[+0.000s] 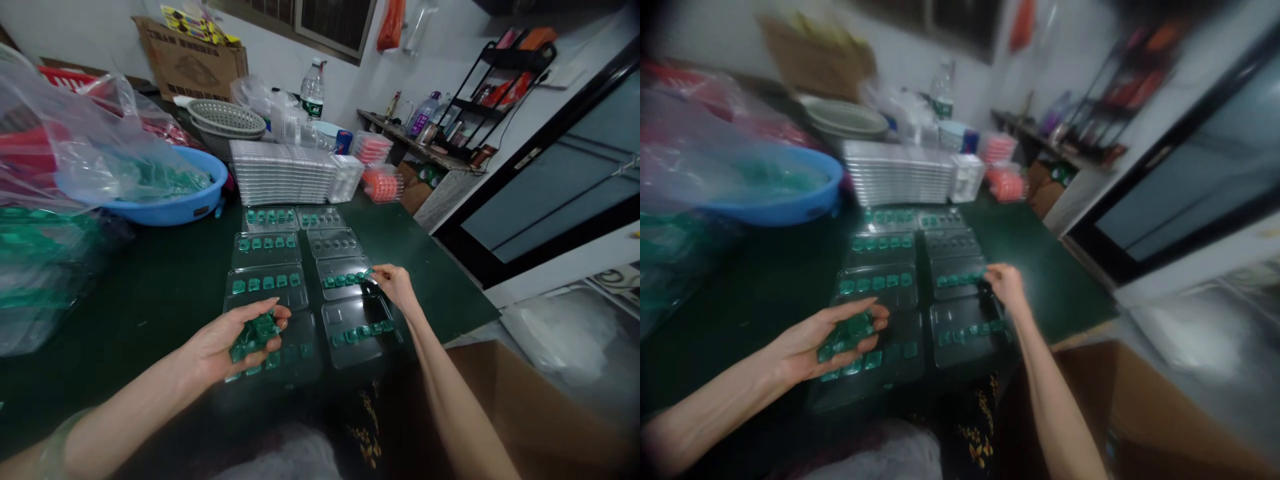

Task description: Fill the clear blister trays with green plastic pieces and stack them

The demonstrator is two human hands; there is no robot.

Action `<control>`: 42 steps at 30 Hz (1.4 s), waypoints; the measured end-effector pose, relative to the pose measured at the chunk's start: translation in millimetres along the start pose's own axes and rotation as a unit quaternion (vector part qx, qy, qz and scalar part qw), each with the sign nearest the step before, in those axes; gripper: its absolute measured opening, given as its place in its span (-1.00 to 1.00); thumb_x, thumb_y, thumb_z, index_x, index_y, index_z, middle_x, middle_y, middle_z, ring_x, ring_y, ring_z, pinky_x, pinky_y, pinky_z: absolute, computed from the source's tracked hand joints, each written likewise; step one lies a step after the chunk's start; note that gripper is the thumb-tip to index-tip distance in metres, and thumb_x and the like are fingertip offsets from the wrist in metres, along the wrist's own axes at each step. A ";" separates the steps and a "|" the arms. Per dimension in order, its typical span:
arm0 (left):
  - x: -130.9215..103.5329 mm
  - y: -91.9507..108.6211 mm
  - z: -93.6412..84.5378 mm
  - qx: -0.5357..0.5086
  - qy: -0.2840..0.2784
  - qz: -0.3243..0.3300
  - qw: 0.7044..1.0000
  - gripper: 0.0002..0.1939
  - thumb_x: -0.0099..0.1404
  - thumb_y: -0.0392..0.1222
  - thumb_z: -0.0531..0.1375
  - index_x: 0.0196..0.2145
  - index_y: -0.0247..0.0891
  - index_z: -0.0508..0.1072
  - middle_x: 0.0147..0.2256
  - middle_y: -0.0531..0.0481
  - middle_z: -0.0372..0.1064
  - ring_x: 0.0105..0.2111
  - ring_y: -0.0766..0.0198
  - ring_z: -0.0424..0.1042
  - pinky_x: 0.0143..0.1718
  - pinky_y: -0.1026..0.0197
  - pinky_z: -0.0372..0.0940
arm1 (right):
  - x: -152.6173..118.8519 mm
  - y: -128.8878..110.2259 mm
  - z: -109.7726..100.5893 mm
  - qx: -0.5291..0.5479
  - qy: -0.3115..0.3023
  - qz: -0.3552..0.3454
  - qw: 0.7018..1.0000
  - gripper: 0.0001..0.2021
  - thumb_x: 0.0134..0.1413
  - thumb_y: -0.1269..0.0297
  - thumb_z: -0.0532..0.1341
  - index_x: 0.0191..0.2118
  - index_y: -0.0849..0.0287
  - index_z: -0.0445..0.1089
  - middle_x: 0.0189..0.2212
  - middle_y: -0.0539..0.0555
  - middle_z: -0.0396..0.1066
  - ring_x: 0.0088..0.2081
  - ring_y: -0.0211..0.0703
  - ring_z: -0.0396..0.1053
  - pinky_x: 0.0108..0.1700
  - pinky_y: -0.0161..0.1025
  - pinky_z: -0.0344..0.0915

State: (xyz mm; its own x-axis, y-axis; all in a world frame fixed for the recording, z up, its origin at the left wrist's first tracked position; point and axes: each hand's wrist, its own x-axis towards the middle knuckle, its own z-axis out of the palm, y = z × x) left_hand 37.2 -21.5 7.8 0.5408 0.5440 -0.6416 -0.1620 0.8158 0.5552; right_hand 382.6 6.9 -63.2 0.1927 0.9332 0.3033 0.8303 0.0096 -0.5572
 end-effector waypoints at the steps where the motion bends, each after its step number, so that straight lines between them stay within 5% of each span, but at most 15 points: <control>1: 0.4 -0.3 0.1 0.002 0.001 0.000 1.000 -0.75 0.07 -0.09 0.19 -0.35 -0.33 0.38 -0.40 0.00 0.22 -0.58 0.40 0.24 -0.78 0.42 -0.04 | 0.3 -0.2 0.3 -0.017 -0.003 -0.005 1.000 -0.78 -0.10 0.26 0.15 -0.33 0.21 0.46 -0.46 0.08 0.42 -0.50 -0.23 0.31 -0.46 -0.32 0.19; 21: 12.3 0.1 1.2 0.013 0.009 0.017 1.000 -0.72 0.06 -0.10 0.20 -0.30 -0.33 0.40 -0.34 -0.03 0.26 -0.53 0.36 0.30 -0.75 0.41 0.05 | -10.5 -24.6 -8.7 -0.233 -0.102 -0.071 0.964 -0.77 0.07 0.40 0.01 -0.26 0.16 0.40 -0.40 0.08 0.34 -0.42 -0.26 0.30 -0.36 -0.36 0.13; 26: 18.7 0.4 10.8 -0.051 -0.051 -0.002 0.997 -0.65 0.13 -0.02 0.12 -0.29 -0.40 0.39 -0.40 -0.07 0.27 -0.52 0.27 0.34 -0.74 0.38 0.07 | -15.8 -30.5 -4.0 -0.262 -0.097 -0.056 0.958 -0.75 0.09 0.36 -0.02 -0.24 0.21 0.37 -0.35 0.15 0.35 -0.43 -0.20 0.32 -0.40 -0.32 0.12; 30: 22.3 -0.2 9.5 -0.063 -0.082 0.001 0.995 -0.58 0.16 0.03 0.06 -0.24 -0.41 0.38 -0.39 -0.10 0.29 -0.49 0.20 0.37 -0.75 0.37 0.07 | -17.8 -34.2 -13.5 -0.258 -0.092 -0.039 0.961 -0.65 0.04 0.29 0.07 -0.02 0.24 0.24 -0.47 0.10 0.38 -0.42 -0.14 0.34 -0.42 -0.30 0.15; 34: 21.6 -0.6 5.8 -0.063 -0.092 0.007 0.994 -0.56 0.16 0.06 0.04 -0.23 -0.41 0.37 -0.38 -0.12 0.32 -0.48 0.17 0.39 -0.75 0.36 0.09 | -35.2 -79.0 -24.0 -0.139 -0.047 -0.055 0.988 -0.58 0.04 0.24 0.09 0.06 0.14 0.15 -0.46 0.02 0.37 -0.49 -0.22 0.29 -0.43 -0.30 0.18; 38: 20.7 -2.3 6.0 -0.062 -0.096 0.014 0.993 -0.58 0.15 0.09 0.04 -0.26 -0.37 0.35 -0.44 -0.10 0.34 -0.51 0.17 0.40 -0.76 0.35 0.11 | -60.3 -149.5 -18.1 0.069 -0.153 -0.191 0.967 -0.73 0.05 0.30 0.11 -0.09 0.04 0.30 -0.42 -0.03 0.33 -0.45 -0.32 0.27 -0.40 -0.37 0.20; 42: 20.0 -6.0 8.0 -0.040 -0.117 0.018 0.992 -0.58 0.16 0.13 0.01 -0.29 -0.31 0.30 -0.51 -0.06 0.34 -0.57 0.17 0.39 -0.79 0.32 0.13 | -60.7 -182.3 -2.8 0.092 -0.179 -0.218 0.955 -0.73 0.01 0.41 0.10 -0.14 0.05 0.34 -0.38 0.00 0.31 -0.37 -0.28 0.27 -0.34 -0.34 0.19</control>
State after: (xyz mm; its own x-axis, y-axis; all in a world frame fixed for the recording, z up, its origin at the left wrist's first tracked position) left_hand 55.6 -17.1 -4.2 0.7086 0.5202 -0.4768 -0.2439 0.8146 0.5262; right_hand 221.0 -52.5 22.1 -0.3686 0.8889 0.2721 0.6786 0.4573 -0.5747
